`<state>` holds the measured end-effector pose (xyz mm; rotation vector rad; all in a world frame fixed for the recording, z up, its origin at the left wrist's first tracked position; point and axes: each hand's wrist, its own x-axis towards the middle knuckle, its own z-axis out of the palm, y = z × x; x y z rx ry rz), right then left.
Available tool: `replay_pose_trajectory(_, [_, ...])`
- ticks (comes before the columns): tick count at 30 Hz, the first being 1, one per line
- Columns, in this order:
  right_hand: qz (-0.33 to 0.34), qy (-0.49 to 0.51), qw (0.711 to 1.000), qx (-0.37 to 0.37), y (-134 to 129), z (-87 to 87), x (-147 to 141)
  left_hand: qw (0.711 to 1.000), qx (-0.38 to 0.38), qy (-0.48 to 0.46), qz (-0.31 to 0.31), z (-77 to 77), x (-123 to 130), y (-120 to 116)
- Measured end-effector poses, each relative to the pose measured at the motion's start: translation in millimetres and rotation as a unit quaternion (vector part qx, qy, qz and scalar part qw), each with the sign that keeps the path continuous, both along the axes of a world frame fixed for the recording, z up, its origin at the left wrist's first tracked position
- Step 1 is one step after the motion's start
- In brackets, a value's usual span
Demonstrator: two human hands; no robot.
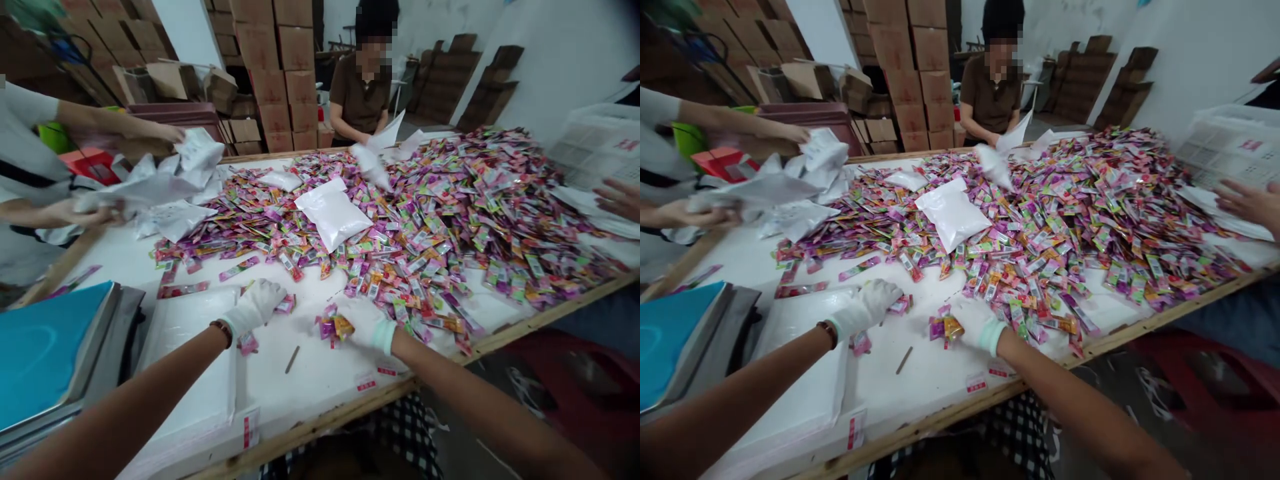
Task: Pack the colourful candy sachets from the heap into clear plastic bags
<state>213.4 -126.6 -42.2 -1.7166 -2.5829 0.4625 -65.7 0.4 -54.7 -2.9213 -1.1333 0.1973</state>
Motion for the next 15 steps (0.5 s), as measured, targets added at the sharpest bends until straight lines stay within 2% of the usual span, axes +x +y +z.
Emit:
replay_pose_trajectory(3, [0.031, -0.024, 0.999, 0.024, 18.4, 17.5, 26.9, 0.998, 0.005, 0.048, -0.047, 1.6, 4.5, -12.7])
replay_pose_trajectory(6, [0.096, -0.085, 0.990, 0.066, 50.3, 24.3, 48.4, 0.994, 0.033, 0.077, -0.076, 15.0, 14.6, -7.1])
replay_pose_trajectory(9, [0.139, -0.144, 0.977, 0.078, 75.9, 20.5, 56.1, 0.990, 0.079, 0.087, -0.081, 30.1, 25.0, 9.2])
replay_pose_trajectory(11, [0.144, -0.159, 0.974, 0.079, 83.1, 15.8, 56.8, 0.988, 0.095, 0.082, -0.093, 34.2, 30.2, 18.8])
replay_pose_trajectory(15, [0.150, -0.151, 0.969, 0.125, 75.1, 8.6, 60.9, 0.990, 0.094, 0.045, -0.097, 25.7, 32.4, 25.2])
